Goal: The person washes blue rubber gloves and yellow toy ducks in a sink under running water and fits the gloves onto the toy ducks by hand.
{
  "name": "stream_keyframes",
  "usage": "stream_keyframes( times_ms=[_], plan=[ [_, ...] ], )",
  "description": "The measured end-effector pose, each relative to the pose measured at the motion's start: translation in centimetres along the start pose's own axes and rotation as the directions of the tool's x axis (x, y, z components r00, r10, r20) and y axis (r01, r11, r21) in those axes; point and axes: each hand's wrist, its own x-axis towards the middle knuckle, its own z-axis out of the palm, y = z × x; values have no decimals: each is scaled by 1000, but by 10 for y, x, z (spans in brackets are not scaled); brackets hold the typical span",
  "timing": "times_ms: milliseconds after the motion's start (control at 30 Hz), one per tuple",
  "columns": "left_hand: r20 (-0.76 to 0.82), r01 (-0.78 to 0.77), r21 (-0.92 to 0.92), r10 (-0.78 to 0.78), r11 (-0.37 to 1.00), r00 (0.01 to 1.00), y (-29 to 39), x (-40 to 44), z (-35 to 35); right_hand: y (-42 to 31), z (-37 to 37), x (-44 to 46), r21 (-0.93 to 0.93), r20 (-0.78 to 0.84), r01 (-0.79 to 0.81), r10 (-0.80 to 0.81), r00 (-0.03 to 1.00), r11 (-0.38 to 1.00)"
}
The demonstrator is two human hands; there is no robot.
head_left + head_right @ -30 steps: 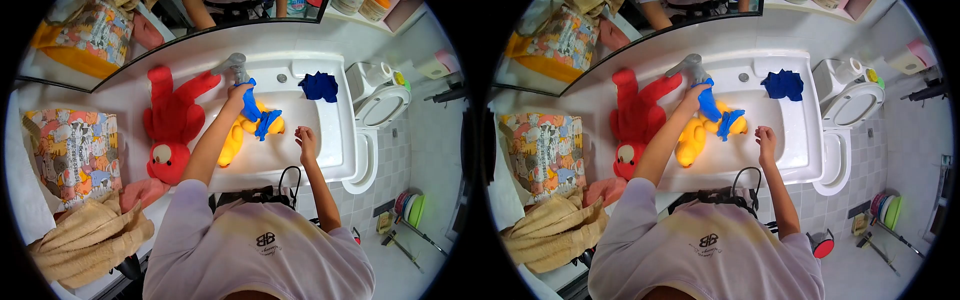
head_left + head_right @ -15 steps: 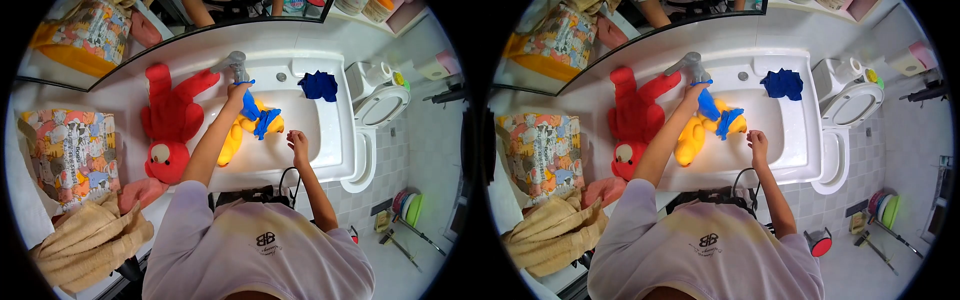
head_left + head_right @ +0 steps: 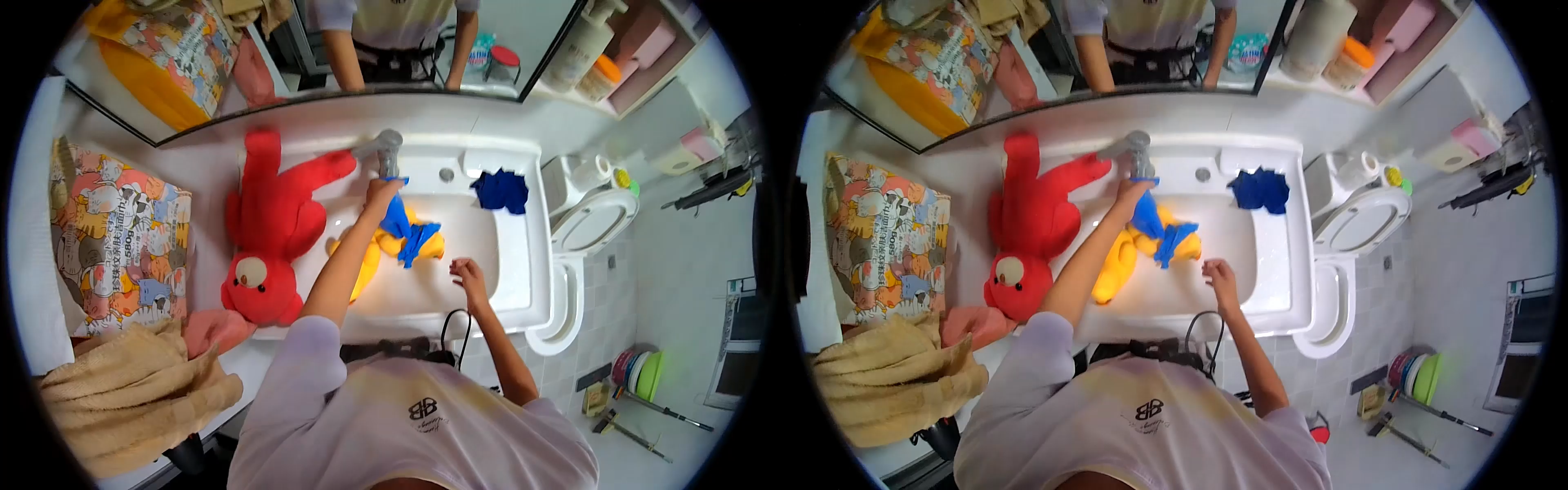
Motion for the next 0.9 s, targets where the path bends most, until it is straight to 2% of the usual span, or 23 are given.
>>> stream_keyframes(
  times_ms=[33,133,233,300,367,433,467,533,600,733,833,900],
  plan=[
    [-32,-13,39,14,999,999,4,-4,0,2,-4,-1,-6,-1,0,0,1000,1000],
    [13,-17,-3,17,1000,1000,-5,6,1,17,-21,-1,-73,-52,27,-31,998,997],
    [21,0,-2,0,1000,1000,-2,4,1,17,-33,-11,-27,-130,40,-43,991,999],
    [31,-19,-84,22,996,999,-12,7,2,18,-40,-18,-8,-163,57,-57,985,998],
    [-31,-56,-66,54,996,998,-3,-5,3,19,-45,-28,22,-193,60,-55,980,998],
    [-44,-9,32,11,999,999,0,-8,2,21,-47,-36,72,-219,67,-50,974,995],
    [-90,45,153,-31,987,995,-14,10,9,22,-49,-40,88,-233,71,-49,971,994],
    [-88,44,162,-30,986,996,-10,2,6,12,-46,-48,101,-242,87,-61,968,991],
    [-124,77,220,-50,973,991,5,-13,2,-4,-42,-58,114,-322,213,-166,932,970],
    [-143,60,213,-29,975,989,4,-25,2,-31,-36,-67,149,-305,318,-262,915,936],
    [-162,28,208,6,978,987,-7,-33,-1,-32,-31,-69,165,-297,299,-242,924,940],
    [-75,-6,203,21,979,997,-15,-42,-4,-25,-28,-70,156,-287,263,-211,934,952]
  ],
)
